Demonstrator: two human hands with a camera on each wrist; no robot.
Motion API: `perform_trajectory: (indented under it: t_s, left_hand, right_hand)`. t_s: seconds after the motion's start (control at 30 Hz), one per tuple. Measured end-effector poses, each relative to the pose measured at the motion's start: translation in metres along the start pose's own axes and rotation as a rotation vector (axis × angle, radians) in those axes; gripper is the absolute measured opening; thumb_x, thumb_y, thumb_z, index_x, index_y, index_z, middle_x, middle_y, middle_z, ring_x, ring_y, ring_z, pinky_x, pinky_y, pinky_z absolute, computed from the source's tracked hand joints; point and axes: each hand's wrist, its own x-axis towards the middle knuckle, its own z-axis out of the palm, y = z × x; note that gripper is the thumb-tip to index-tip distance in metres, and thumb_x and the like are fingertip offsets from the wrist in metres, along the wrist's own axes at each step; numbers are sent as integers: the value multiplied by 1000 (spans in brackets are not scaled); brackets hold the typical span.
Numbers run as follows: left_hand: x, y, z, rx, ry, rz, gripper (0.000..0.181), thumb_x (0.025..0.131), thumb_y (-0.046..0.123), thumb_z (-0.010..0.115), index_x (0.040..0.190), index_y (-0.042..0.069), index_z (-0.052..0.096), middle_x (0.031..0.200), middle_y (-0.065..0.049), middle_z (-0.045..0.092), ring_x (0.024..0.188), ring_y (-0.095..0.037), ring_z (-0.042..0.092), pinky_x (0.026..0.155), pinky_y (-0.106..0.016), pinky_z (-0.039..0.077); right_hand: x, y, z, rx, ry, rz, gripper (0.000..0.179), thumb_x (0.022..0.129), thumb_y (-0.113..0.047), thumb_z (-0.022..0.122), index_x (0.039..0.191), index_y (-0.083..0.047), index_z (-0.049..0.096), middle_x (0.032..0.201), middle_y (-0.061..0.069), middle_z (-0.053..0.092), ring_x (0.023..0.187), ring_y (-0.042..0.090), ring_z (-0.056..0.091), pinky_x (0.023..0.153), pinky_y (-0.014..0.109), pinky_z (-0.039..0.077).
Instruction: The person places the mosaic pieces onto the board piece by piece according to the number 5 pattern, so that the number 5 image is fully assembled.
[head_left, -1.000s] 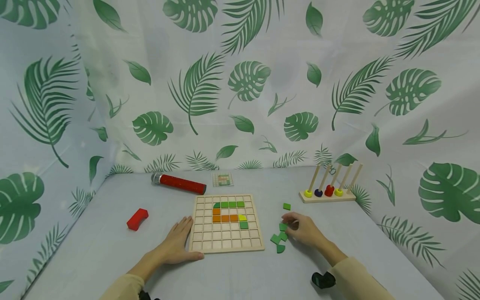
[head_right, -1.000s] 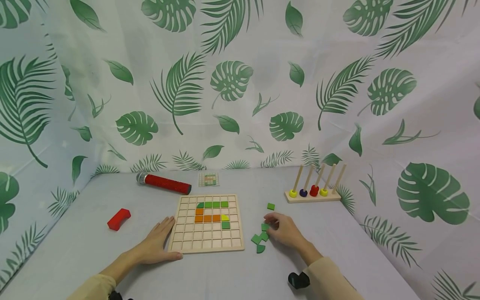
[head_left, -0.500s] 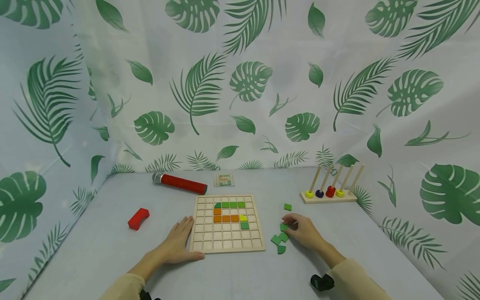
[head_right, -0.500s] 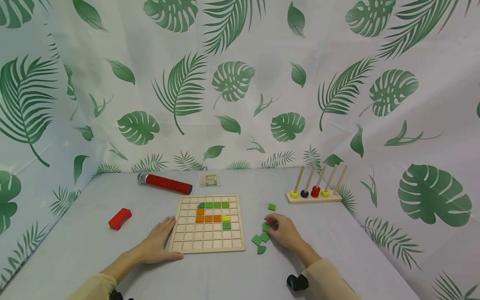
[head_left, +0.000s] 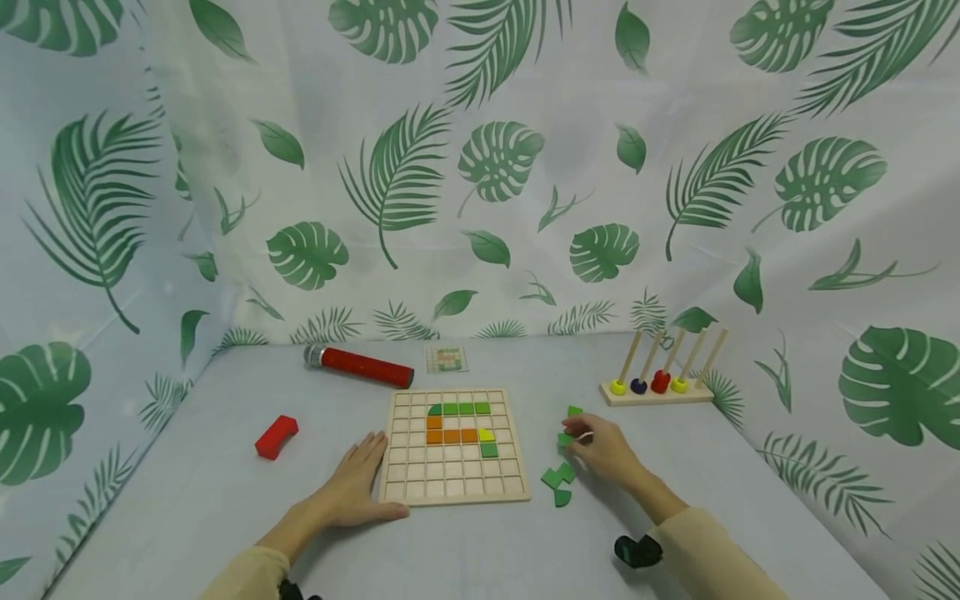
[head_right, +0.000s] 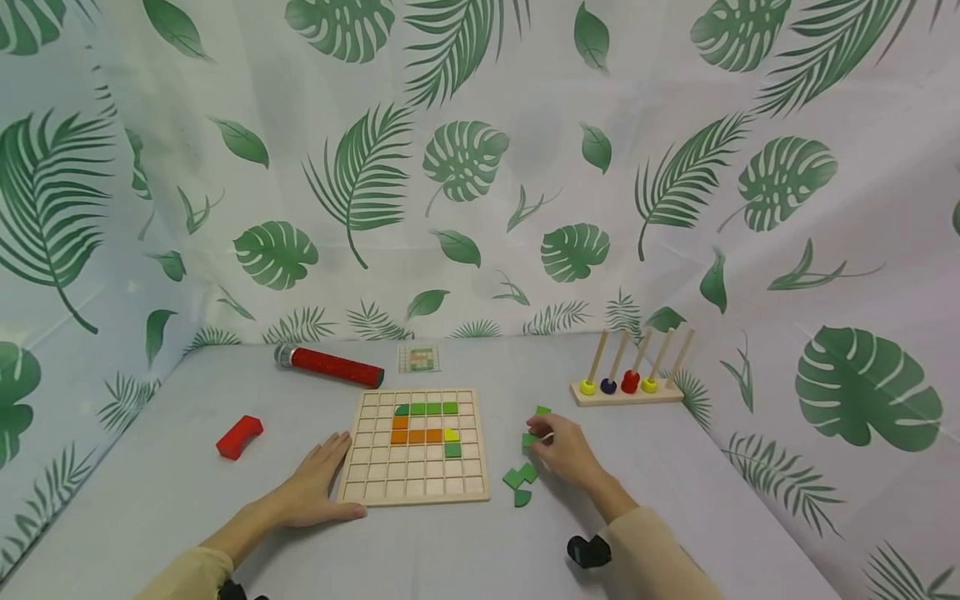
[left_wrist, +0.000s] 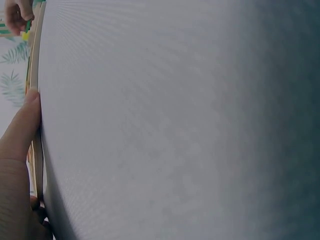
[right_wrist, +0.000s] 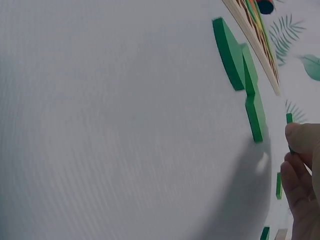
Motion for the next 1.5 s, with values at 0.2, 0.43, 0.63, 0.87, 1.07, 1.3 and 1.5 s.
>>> perform_trajectory:
  t_s: [0.2, 0.43, 0.63, 0.87, 1.07, 1.3, 1.5]
  left_hand:
    - [1, -1, 0, 3, -2, -7, 120, 69, 72, 64, 147, -6, 18, 153, -20, 18, 142, -35, 9, 113, -50, 8]
    - [1, -1, 0, 3, -4, -3, 120, 69, 73, 64, 147, -6, 18, 153, -20, 19, 142, -35, 9, 113, -51, 9]
    - [0, -4, 1, 11, -2, -10, 120, 69, 74, 63, 148, -5, 18, 153, -20, 19, 142, -34, 9, 113, -50, 8]
    - [1, -5, 1, 34, 8, -4, 120, 69, 75, 61, 148, -4, 19, 153, -19, 20, 142, -33, 10, 113, -50, 9]
    - [2, -6, 1, 36, 6, 1, 119, 69, 74, 62, 147, -5, 20, 153, -19, 20, 142, -34, 10, 113, -51, 10]
    - [3, -3, 1, 30, 4, -2, 119, 69, 73, 64, 148, -5, 19, 153, -19, 20, 142, -34, 11, 113, -50, 10]
    - [1, -5, 1, 24, 10, 6, 119, 69, 73, 63, 148, -4, 19, 153, -19, 19, 142, -34, 10, 113, -50, 10]
  right_hand:
    - [3, -16, 16, 24, -3, -52, 32, 77, 5, 71, 108, -1, 62, 94, 5, 65, 87, 19, 62, 76, 28, 54]
    - [8, -34, 39, 59, -20, -83, 31, 79, 2, 71, 108, -4, 63, 93, 0, 64, 84, 14, 62, 73, 26, 54]
    - [13, -50, 54, 75, -56, -154, 32, 78, 0, 71, 109, -1, 62, 95, 3, 65, 85, 17, 62, 73, 28, 54]
    - [14, -62, 61, 79, -103, -166, 33, 79, 1, 72, 110, -2, 61, 97, 2, 64, 87, 16, 61, 74, 24, 53]
    - [13, -71, 67, 67, -137, -179, 31, 79, -1, 73, 109, -4, 61, 95, 1, 64, 84, 13, 61, 72, 25, 53]
    - [12, -74, 73, 25, -160, -195, 27, 81, -5, 72, 106, -6, 62, 94, -3, 63, 85, 10, 59, 74, 24, 52]
    - [13, -77, 77, 14, -153, -220, 27, 79, -5, 73, 104, -7, 64, 95, -3, 63, 87, 10, 59, 75, 25, 53]
